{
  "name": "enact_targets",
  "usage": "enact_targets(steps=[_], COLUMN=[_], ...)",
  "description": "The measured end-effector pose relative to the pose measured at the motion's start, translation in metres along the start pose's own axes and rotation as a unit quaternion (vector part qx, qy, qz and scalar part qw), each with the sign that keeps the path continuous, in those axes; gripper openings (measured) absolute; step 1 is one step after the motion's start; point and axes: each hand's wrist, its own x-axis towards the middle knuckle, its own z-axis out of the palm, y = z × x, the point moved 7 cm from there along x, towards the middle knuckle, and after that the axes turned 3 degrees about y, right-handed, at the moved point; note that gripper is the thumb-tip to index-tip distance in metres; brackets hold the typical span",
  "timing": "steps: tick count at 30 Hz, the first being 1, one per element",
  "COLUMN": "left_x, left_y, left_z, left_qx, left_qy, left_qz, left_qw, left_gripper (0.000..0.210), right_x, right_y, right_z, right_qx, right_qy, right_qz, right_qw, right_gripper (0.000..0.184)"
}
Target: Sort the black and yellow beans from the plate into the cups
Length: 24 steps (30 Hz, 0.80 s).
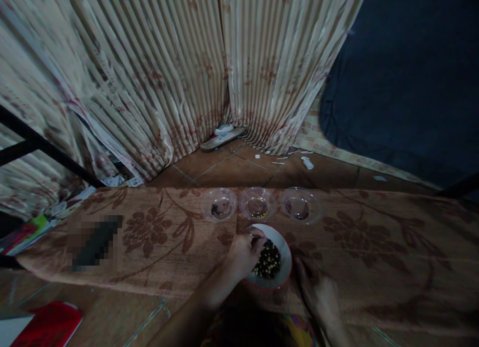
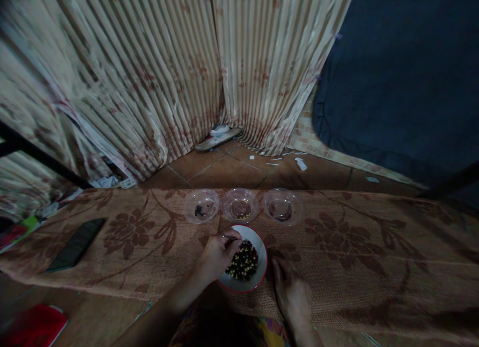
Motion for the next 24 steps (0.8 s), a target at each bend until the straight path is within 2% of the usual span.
enact_targets(steps=[15, 21, 24], left_x=[0.0, -0.001, -0.004], left_y=[-0.005, -0.009, -0.009], left_z=[0.003, -0.002, -0.011], left_qx=[-0.023, -0.042, -0.062], left_qy=[0.002, 0.004, 0.017], left_qz=[-0.004, -0.027, -0.033], left_qw=[1.0, 0.999, 0.997], left_gripper=[0.016, 0.018, 0.018], right_x=[0.0, -0.001, -0.001], right_y=[0.003, 0.003, 0.001], right_z=[0.003, 0.003, 0.003], right_qx=[0.02, 0.006, 0.001], right_qy=[-0.002, -0.007, -0.008], right_qz=[0.002, 0.014, 0.005], right_qw=[1.0, 1.0, 1.0], right_gripper=[0.047, 0.048, 0.049])
